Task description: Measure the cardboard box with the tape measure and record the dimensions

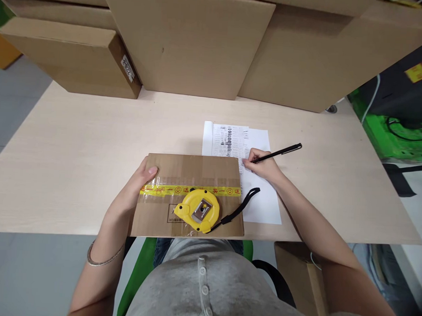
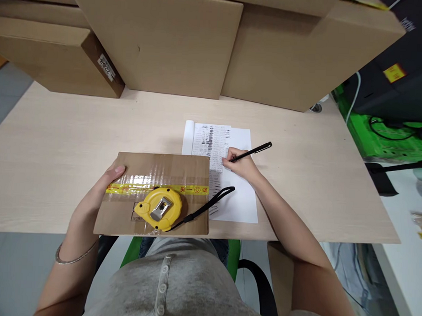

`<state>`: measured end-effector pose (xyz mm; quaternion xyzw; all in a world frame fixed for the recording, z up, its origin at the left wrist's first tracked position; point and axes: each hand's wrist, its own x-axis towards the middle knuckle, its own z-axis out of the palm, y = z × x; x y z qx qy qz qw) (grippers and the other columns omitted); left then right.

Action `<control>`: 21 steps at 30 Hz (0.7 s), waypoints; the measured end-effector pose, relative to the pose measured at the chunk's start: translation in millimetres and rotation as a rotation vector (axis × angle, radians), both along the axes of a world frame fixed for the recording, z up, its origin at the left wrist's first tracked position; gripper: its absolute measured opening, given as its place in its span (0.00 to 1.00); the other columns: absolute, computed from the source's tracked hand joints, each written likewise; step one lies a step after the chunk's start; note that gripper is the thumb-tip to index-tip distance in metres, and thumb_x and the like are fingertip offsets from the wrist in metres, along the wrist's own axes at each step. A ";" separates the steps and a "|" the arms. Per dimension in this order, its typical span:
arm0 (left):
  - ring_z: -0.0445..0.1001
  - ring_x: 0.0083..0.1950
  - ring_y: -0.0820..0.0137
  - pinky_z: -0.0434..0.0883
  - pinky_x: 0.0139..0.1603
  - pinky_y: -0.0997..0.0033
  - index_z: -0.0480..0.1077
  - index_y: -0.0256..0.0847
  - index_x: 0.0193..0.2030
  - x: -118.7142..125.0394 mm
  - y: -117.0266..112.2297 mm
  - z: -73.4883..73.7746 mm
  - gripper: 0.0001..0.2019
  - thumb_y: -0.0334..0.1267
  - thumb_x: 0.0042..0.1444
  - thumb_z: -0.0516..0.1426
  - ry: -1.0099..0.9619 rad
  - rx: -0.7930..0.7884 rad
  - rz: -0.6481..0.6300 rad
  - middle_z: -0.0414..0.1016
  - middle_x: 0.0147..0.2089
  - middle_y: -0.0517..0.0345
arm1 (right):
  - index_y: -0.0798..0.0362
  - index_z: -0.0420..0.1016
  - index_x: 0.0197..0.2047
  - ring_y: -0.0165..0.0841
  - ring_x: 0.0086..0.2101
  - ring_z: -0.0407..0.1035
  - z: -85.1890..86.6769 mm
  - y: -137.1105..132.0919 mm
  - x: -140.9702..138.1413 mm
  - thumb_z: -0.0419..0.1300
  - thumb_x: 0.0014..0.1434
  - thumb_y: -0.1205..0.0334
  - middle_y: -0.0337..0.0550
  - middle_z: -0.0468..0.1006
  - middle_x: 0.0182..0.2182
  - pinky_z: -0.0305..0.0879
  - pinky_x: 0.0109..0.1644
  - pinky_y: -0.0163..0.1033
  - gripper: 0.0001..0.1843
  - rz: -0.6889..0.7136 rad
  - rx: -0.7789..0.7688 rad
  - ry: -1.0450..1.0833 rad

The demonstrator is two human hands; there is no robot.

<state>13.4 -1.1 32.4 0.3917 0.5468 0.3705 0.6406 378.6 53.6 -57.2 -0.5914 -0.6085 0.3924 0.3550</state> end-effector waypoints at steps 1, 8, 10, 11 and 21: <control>0.83 0.49 0.50 0.80 0.46 0.58 0.68 0.45 0.65 -1.0 0.0 -2.3 0.28 0.54 0.62 0.59 -0.015 -0.016 0.013 0.84 0.46 0.50 | 0.48 0.60 0.21 0.27 0.19 0.56 0.3 -0.1 0.0 0.70 0.51 0.48 0.33 0.66 0.16 0.50 0.24 0.36 0.23 0.005 -0.009 0.006; 0.83 0.49 0.52 0.80 0.46 0.58 0.68 0.46 0.65 -7.5 -1.9 -10.4 0.27 0.54 0.63 0.58 -0.061 -0.070 0.017 0.83 0.48 0.51 | 0.48 0.61 0.20 0.27 0.19 0.56 1.4 -1.1 -1.8 0.71 0.49 0.49 0.33 0.66 0.15 0.50 0.25 0.36 0.23 0.016 -0.015 -0.010; 0.83 0.49 0.52 0.80 0.47 0.58 0.69 0.47 0.64 -7.8 -1.3 -10.0 0.26 0.54 0.63 0.58 -0.057 -0.069 0.005 0.83 0.49 0.51 | 0.48 0.59 0.20 0.26 0.20 0.55 1.4 -0.5 -1.3 0.72 0.48 0.49 0.32 0.64 0.15 0.49 0.25 0.35 0.25 0.000 -0.004 -0.017; 0.83 0.50 0.52 0.80 0.47 0.58 0.69 0.47 0.63 -7.7 -0.5 -9.7 0.25 0.54 0.63 0.58 -0.056 -0.057 -0.002 0.83 0.50 0.51 | 0.48 0.59 0.20 0.26 0.19 0.56 1.5 -0.3 -0.9 0.72 0.49 0.49 0.32 0.65 0.15 0.50 0.25 0.35 0.25 0.001 -0.009 -0.014; 0.77 0.61 0.48 0.77 0.58 0.57 0.71 0.44 0.59 -6.1 7.3 -9.4 0.24 0.54 0.60 0.61 -0.051 0.045 -0.028 0.81 0.54 0.48 | 0.48 0.59 0.21 0.25 0.15 0.55 1.4 1.0 -0.7 0.71 0.49 0.50 0.31 0.65 0.13 0.47 0.20 0.34 0.24 0.017 -0.056 -0.003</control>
